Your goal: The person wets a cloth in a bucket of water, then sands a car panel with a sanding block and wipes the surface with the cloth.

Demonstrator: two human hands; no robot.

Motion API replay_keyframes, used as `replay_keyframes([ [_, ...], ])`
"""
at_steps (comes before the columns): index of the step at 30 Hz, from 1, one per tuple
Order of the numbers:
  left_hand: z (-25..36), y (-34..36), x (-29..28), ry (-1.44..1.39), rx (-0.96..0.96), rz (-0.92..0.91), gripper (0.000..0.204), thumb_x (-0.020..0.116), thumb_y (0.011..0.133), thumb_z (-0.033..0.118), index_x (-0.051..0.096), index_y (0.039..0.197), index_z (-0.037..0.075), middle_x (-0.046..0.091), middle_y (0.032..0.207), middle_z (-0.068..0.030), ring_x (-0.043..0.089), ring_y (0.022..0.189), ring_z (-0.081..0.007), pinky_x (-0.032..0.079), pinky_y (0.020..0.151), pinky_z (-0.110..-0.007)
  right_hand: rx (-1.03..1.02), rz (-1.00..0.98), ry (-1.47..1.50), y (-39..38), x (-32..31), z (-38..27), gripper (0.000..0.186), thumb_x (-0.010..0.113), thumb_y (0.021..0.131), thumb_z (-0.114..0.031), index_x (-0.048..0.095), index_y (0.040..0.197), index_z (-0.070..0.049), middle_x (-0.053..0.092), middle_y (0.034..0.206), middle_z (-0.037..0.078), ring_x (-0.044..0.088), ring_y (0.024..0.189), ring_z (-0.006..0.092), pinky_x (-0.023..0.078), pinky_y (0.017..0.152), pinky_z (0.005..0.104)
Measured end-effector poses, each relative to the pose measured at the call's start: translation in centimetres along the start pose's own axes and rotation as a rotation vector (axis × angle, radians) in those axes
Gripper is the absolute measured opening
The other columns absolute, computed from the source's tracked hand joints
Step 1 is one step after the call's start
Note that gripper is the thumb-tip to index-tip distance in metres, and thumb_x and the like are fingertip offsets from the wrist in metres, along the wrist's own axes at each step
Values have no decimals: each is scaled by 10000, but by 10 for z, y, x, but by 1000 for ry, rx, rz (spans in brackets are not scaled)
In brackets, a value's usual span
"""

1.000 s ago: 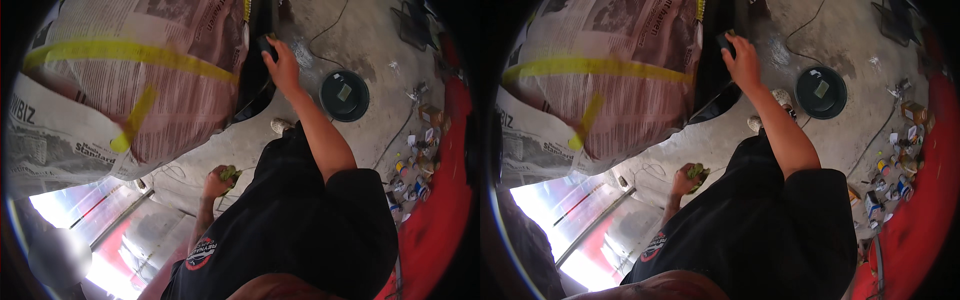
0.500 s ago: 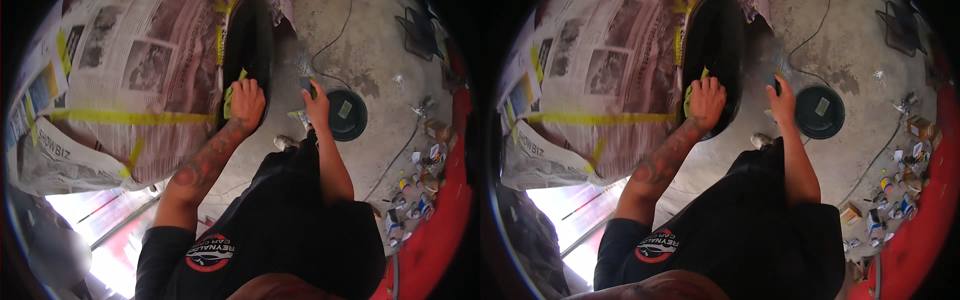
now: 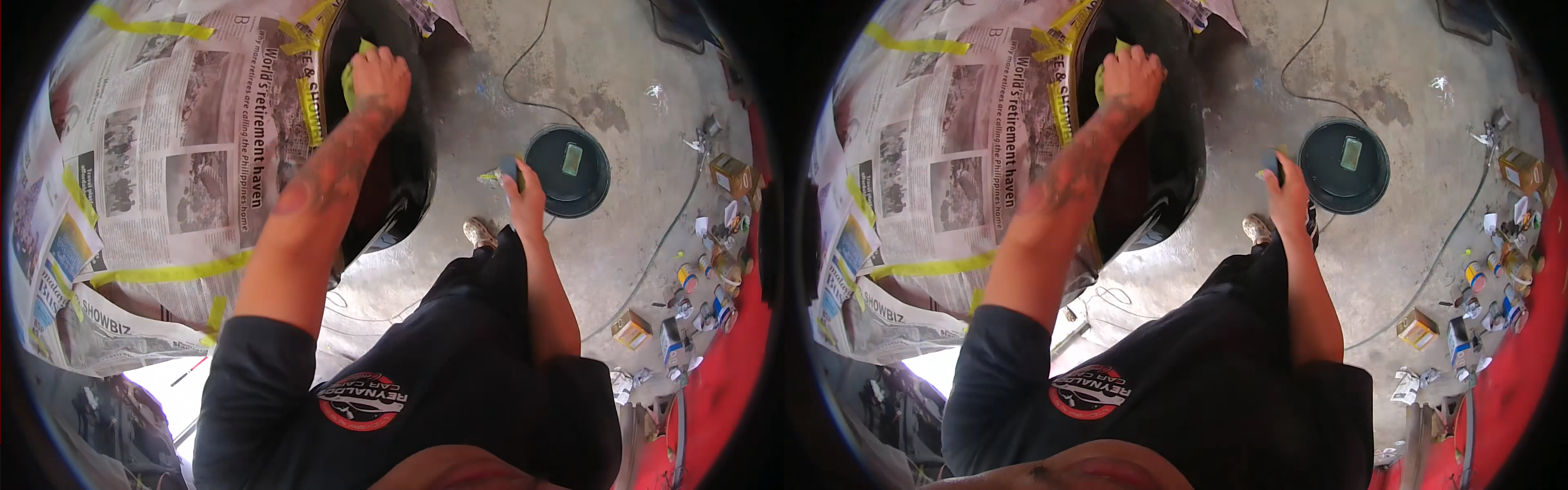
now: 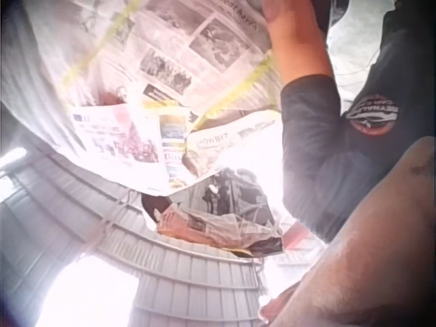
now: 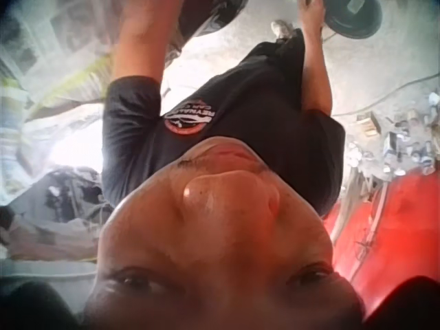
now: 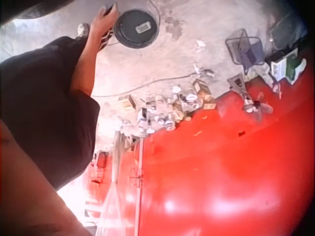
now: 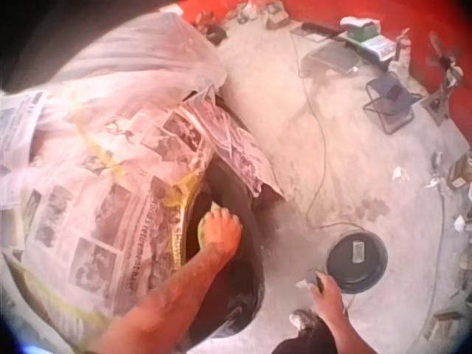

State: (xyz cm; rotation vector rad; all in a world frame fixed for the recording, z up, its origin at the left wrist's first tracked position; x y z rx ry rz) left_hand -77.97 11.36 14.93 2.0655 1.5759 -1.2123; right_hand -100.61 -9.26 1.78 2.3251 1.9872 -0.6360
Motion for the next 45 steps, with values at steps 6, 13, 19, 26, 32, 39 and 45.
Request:
replay_keyframes([
  [6, 49, -139, -37, -193, 43, -108, 170, 546, 935, 263, 666, 985, 154, 585, 1012, -64, 555, 1007, -251, 400, 840, -438, -192, -87, 174, 60, 84, -110, 428, 697, 897, -177, 607, 1308, -100, 638, 1202, 163, 620, 1117, 357, 489, 947, 396],
  [13, 85, -277, -45, -533, 41, -315, 95, 620, 836, 183, 652, 919, 147, 577, 977, -82, 562, 959, -277, 423, 772, -444, -320, -121, 147, 35, 137, -166, 417, 715, 895, -175, 627, 1300, -123, 610, 1264, 150, 598, 1151, 358, 483, 972, 420],
  [19, 82, -392, -14, -714, -248, -585, 230, 689, 783, 200, 683, 1010, 161, 606, 1048, -104, 605, 983, -323, 472, 817, -502, -372, -47, 75, 125, 161, -188, 355, 688, 891, -185, 647, 1240, -136, 644, 1221, 96, 612, 1038, 358, 514, 895, 438],
  [26, 90, -512, 16, -836, -626, -1001, 283, 740, 816, 321, 703, 1061, 184, 651, 1118, -111, 614, 1073, -364, 479, 894, -519, -453, -20, 111, 117, 159, -185, 363, 681, 900, -195, 639, 1255, -133, 638, 1256, 92, 611, 1059, 361, 505, 907, 445],
  [32, 116, -564, 22, -919, -722, -1205, 318, 712, 822, 364, 708, 1088, 190, 658, 1201, -122, 618, 1139, -342, 472, 941, -514, -430, -17, 32, 145, 168, -187, 355, 669, 904, -189, 630, 1252, -128, 648, 1240, 92, 612, 1047, 365, 498, 907, 451],
  [39, 122, -574, 25, -993, -836, -1199, 413, 719, 805, 370, 699, 1191, 221, 654, 1215, -133, 614, 1155, -348, 487, 969, -477, -473, -23, 47, 159, 172, -184, 340, 651, 921, -191, 623, 1253, -127, 652, 1246, 98, 611, 1052, 374, 494, 919, 449],
  [45, 121, -578, 38, -1026, -866, -1180, 460, 753, 773, 386, 700, 1189, 198, 651, 1220, -148, 620, 1151, -347, 498, 966, -462, -521, 40, 71, 175, 169, -194, 369, 660, 908, -166, 618, 1273, -130, 649, 1262, 108, 610, 1049, 385, 491, 931, 444],
])
Point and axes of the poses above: each hand's wrist, its own y-axis towards the middle knuckle, its own x-axis out of the palm, z = x × y, the point moved 7 cm from there along y, towards the middle knuckle
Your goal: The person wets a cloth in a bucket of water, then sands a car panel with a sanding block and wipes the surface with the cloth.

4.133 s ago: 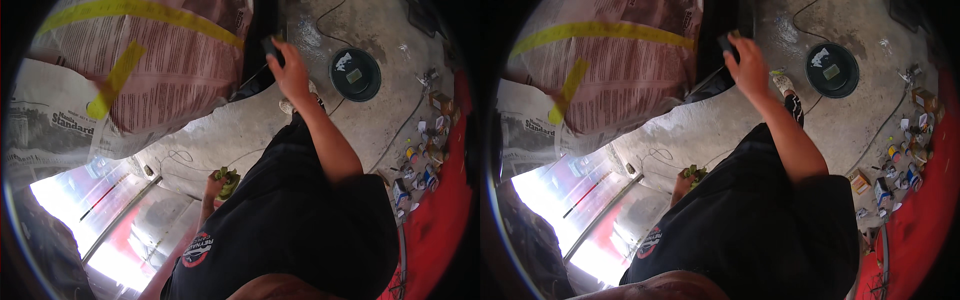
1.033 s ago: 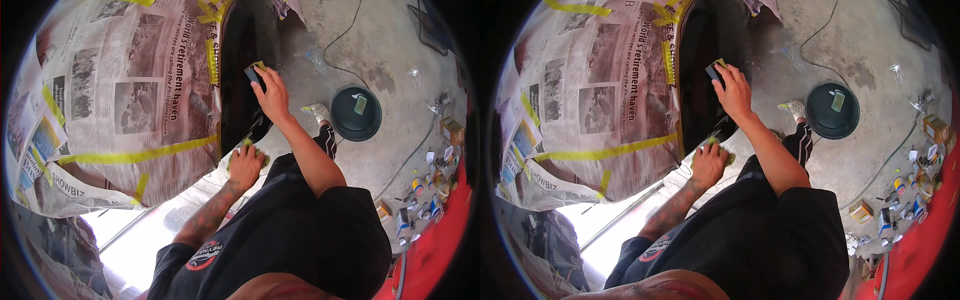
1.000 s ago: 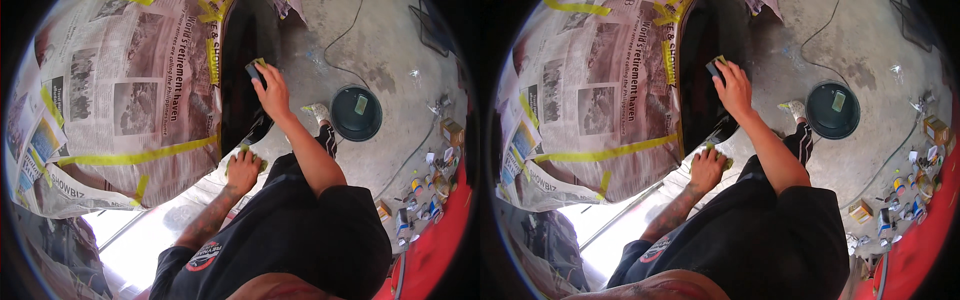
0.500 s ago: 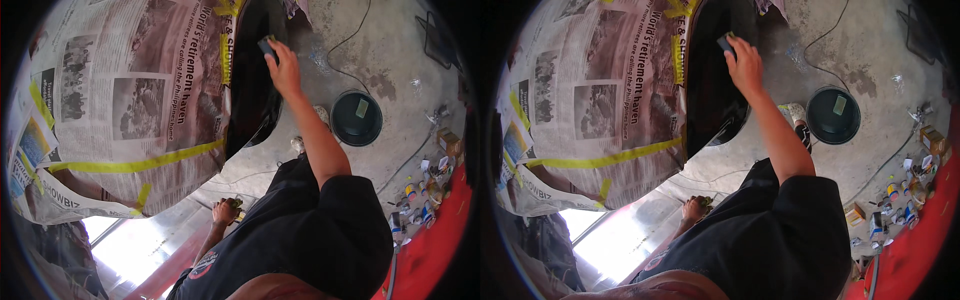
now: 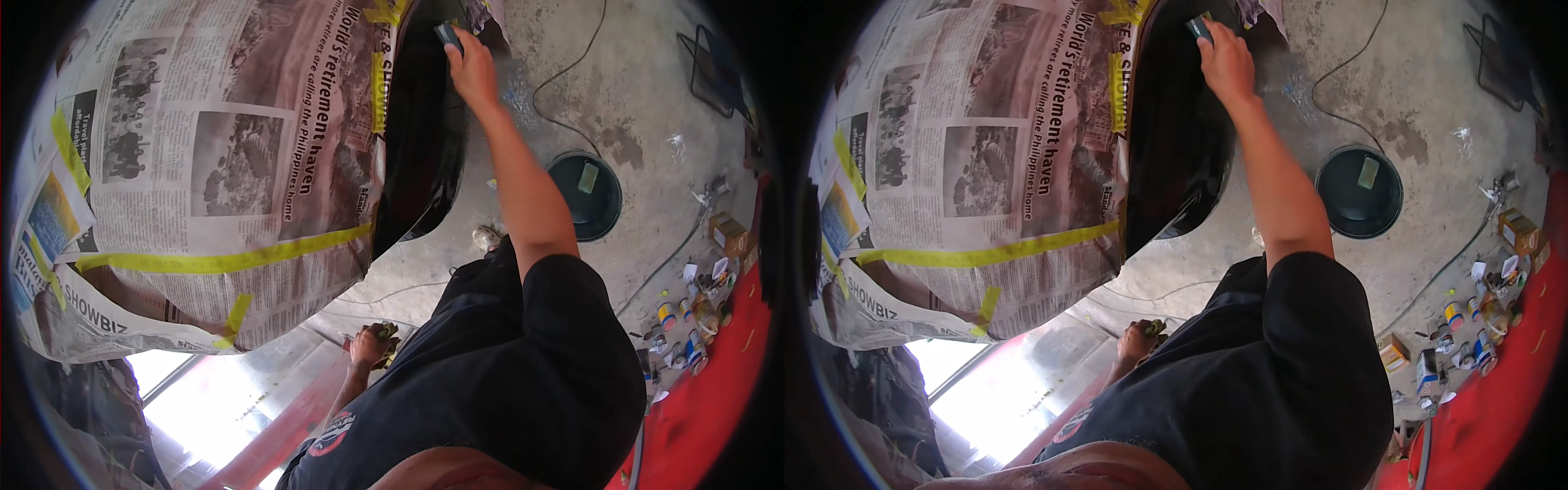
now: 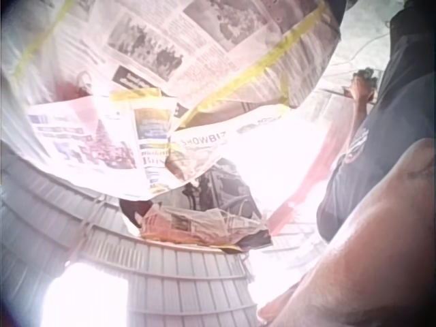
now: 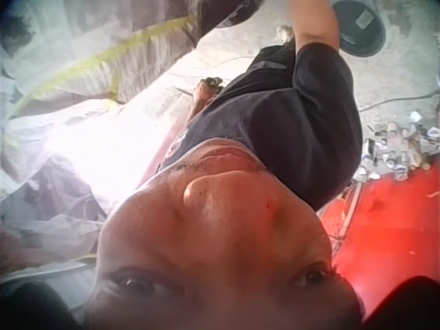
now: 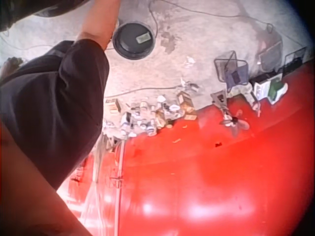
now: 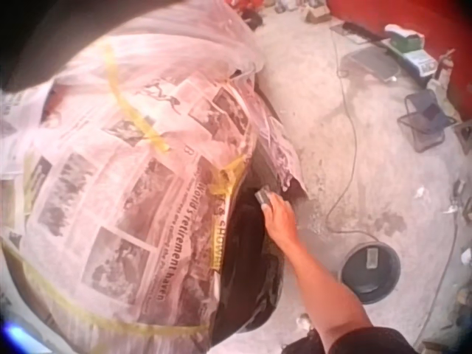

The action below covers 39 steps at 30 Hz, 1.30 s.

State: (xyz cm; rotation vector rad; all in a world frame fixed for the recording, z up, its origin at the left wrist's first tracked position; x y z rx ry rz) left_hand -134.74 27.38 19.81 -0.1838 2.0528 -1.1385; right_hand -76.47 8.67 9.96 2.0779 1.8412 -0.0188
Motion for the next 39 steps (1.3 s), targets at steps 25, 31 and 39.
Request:
replay_keyframes([
  [25, 2, 48, -7, -322, 164, 27, 494, 792, 773, 364, 681, 1151, 66, 708, 1071, -212, 679, 1023, -379, 537, 863, -455, 54, -115, 35, -80, -20, -41, 378, 677, 923, -195, 627, 1274, -64, 644, 1239, 179, 600, 1187, 346, 448, 1023, 398],
  [31, -17, 55, 4, -345, 138, 39, 501, 795, 772, 344, 673, 1175, 71, 710, 1079, -201, 677, 1049, -366, 533, 877, -452, 137, -97, 32, -12, -2, -11, 356, 675, 926, -222, 627, 1237, -54, 658, 1193, 175, 633, 1119, 350, 493, 946, 400],
  [39, -13, 50, 6, -247, 167, 3, 469, 778, 781, 311, 674, 1188, 102, 698, 1091, -212, 669, 1057, -372, 533, 875, -461, 122, -87, 94, -37, -7, -22, 368, 692, 889, -231, 634, 1232, -114, 656, 1213, 126, 611, 1112, 364, 487, 957, 431],
])
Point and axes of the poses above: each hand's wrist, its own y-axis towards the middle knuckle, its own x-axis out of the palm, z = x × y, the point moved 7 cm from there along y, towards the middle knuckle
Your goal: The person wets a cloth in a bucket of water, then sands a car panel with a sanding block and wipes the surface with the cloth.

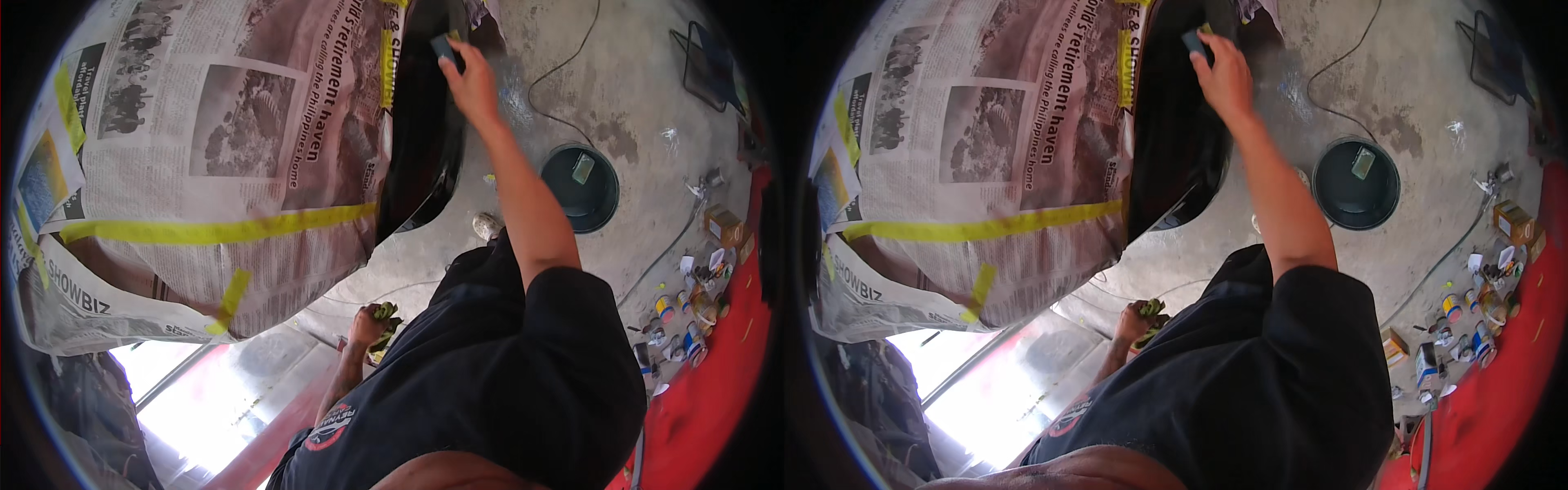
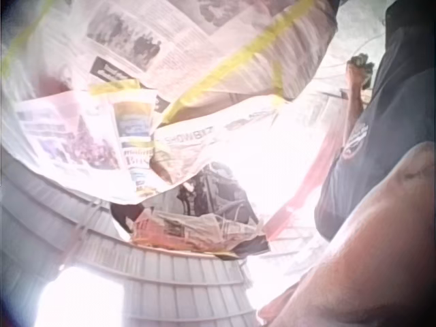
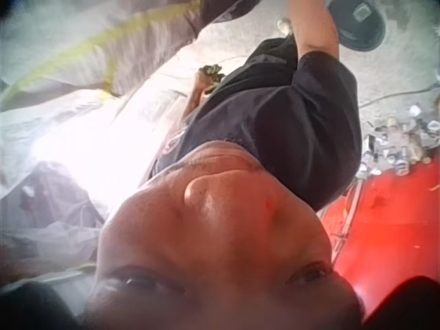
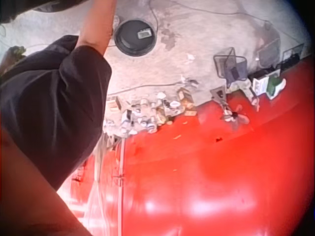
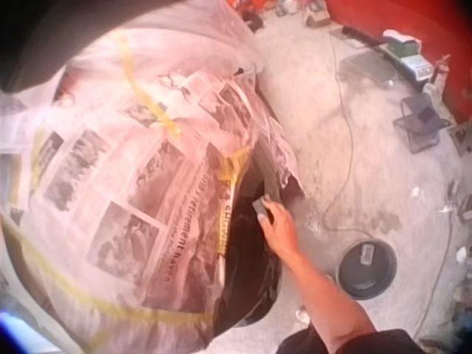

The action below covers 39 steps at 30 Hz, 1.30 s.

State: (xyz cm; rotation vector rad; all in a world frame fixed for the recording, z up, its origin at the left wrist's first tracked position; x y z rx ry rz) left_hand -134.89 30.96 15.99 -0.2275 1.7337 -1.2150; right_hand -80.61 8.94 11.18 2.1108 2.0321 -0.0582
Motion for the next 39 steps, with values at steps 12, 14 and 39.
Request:
replay_keyframes([
  [12, 29, 13, -13, 92, 160, 80, 424, 754, 793, 299, 683, 1168, 114, 667, 1103, -207, 653, 1034, -393, 531, 891, -470, -52, -104, 111, -155, -8, -32, 383, 755, 845, -107, 637, 1200, -22, 632, 1204, 194, 618, 1170, 332, 466, 993, 381],
  [14, 38, 12, -17, 85, 196, 97, 424, 754, 791, 292, 683, 1170, 115, 667, 1106, -202, 651, 1040, -393, 530, 892, -471, 37, -164, 153, -192, -13, -54, 415, 770, 830, -110, 635, 1214, -29, 607, 1232, 201, 600, 1190, 343, 452, 1013, 378],
  [39, -8, 16, -2, 67, 195, 118, 465, 772, 780, 310, 676, 1190, 112, 667, 1123, -197, 648, 1063, -381, 522, 912, -463, 137, -82, 231, -260, -9, -79, 402, 761, 827, -137, 592, 1177, -35, 586, 1204, 181, 604, 1123, 366, 484, 946, 398],
])
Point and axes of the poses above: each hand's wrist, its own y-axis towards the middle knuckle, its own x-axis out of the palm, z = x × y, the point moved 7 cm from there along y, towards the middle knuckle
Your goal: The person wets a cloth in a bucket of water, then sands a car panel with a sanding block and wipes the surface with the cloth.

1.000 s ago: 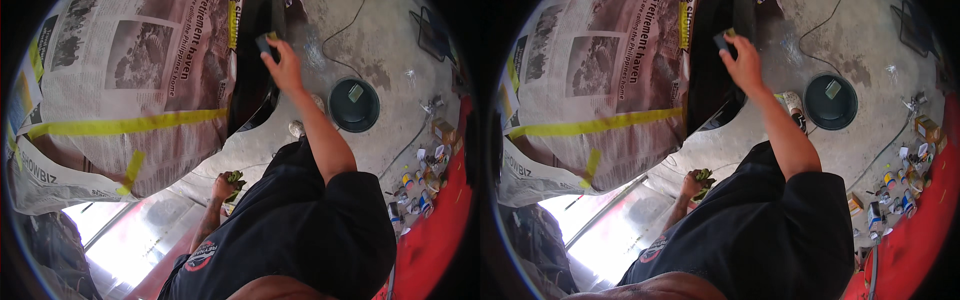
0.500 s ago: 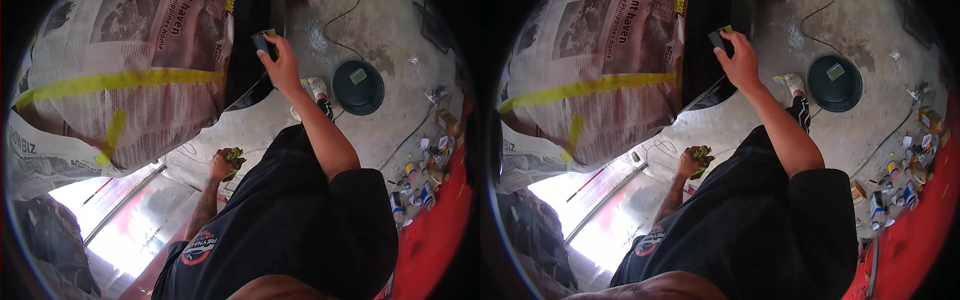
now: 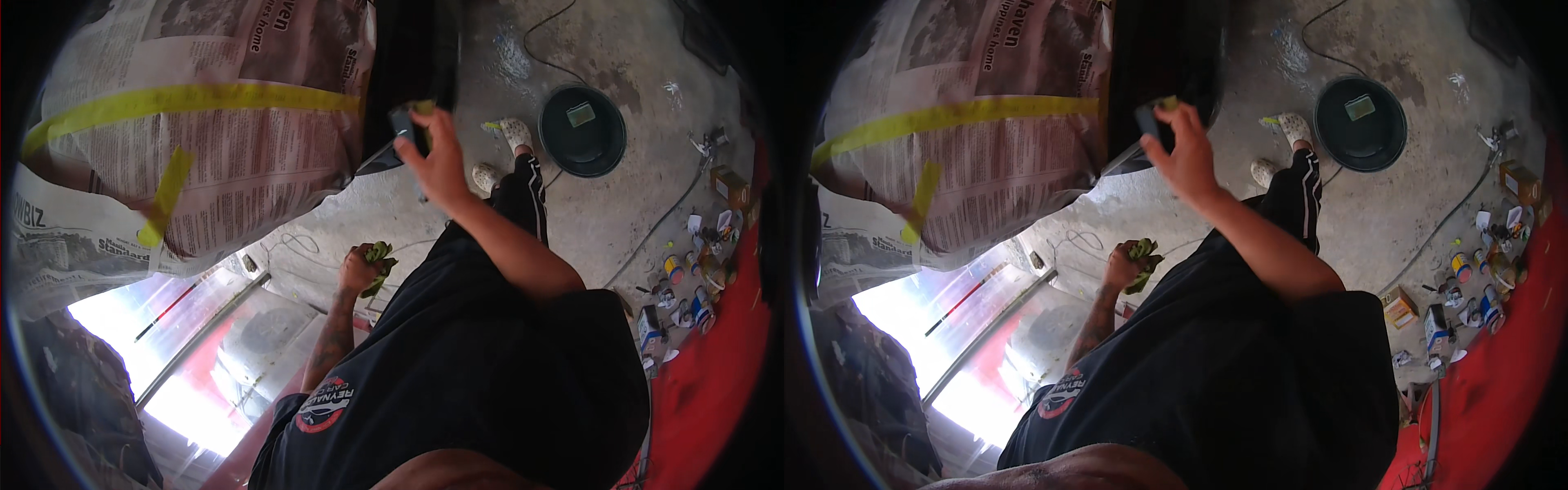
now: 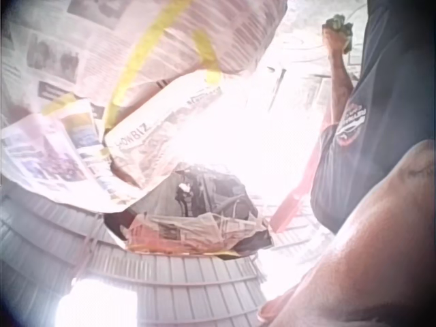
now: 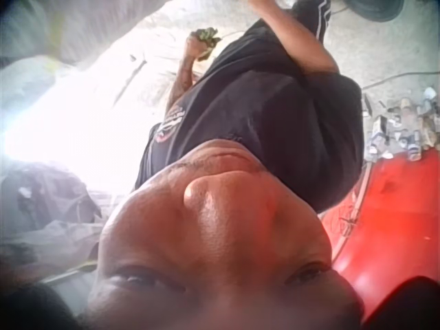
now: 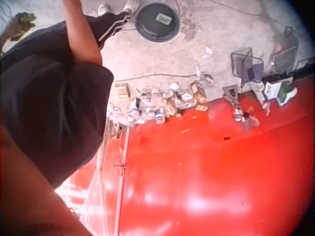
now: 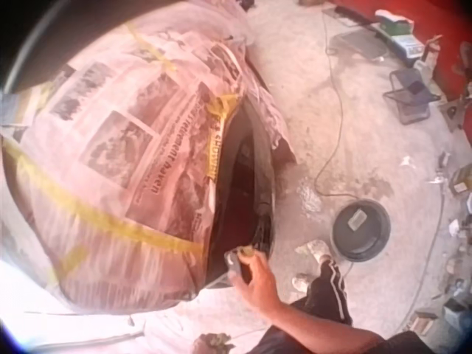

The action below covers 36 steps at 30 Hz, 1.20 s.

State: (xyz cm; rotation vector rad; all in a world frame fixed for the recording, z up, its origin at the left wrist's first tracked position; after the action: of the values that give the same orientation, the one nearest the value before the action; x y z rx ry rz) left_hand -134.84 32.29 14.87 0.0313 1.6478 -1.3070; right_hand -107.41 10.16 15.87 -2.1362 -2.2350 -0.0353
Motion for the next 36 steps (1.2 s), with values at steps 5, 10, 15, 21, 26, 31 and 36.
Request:
replay_keyframes([
  [5, -1, -2, 1, -14, -29, -19, 473, 771, 783, 315, 674, 1203, 119, 662, 1137, -193, 647, 1069, -381, 522, 911, -464, 18, -103, 90, -1, 12, -19, 427, 762, 834, -146, 569, 1190, -14, 552, 1221, 182, 594, 1120, 360, 474, 944, 392],
  [10, -5, -4, 4, -1, -38, -21, 478, 768, 787, 321, 671, 1212, 124, 663, 1145, -182, 648, 1072, -377, 521, 914, -461, 15, 95, 42, 14, 1, -6, 433, 764, 831, -132, 554, 1184, 5, 540, 1166, 184, 578, 1112, 346, 459, 959, 375],
  [15, -4, -4, 6, 12, -42, -37, 482, 778, 780, 316, 671, 1209, 123, 665, 1128, -186, 652, 1059, -376, 525, 906, -456, 100, -92, 112, -3, 18, -11, 463, 761, 833, -151, 545, 1211, 3, 529, 1173, 184, 572, 1133, 339, 451, 971, 393],
  [21, 3, 2, 1, -9, 17, -16, 472, 778, 782, 313, 673, 1195, 109, 667, 1113, -201, 654, 1039, -378, 526, 900, -450, 76, 123, 120, 41, -7, 6, 411, 760, 830, -156, 556, 1147, 9, 567, 1116, 185, 595, 1070, 347, 464, 917, 390],
  [26, 7, 10, -3, -33, 24, -21, 460, 781, 782, 295, 674, 1186, 101, 668, 1112, -204, 653, 1039, -384, 527, 895, -451, 100, -103, 21, -2, 12, 5, 412, 747, 854, -149, 547, 1189, -15, 544, 1161, 185, 582, 1123, 347, 457, 965, 389],
  [31, 11, 15, -6, -9, 26, -36, 477, 790, 774, 311, 672, 1186, 103, 667, 1118, -207, 650, 1049, -388, 526, 894, -456, -15, -35, 17, 9, 1, 6, 399, 731, 870, -165, 548, 1196, -26, 548, 1179, 182, 584, 1124, 346, 461, 957, 386],
  [36, 13, 15, -10, -13, 8, -13, 487, 787, 771, 338, 672, 1184, 107, 667, 1118, -212, 648, 1050, -392, 524, 900, -465, 74, -28, 15, 15, -5, 16, 401, 724, 875, -168, 546, 1206, -26, 560, 1198, 171, 585, 1128, 354, 466, 952, 387],
])
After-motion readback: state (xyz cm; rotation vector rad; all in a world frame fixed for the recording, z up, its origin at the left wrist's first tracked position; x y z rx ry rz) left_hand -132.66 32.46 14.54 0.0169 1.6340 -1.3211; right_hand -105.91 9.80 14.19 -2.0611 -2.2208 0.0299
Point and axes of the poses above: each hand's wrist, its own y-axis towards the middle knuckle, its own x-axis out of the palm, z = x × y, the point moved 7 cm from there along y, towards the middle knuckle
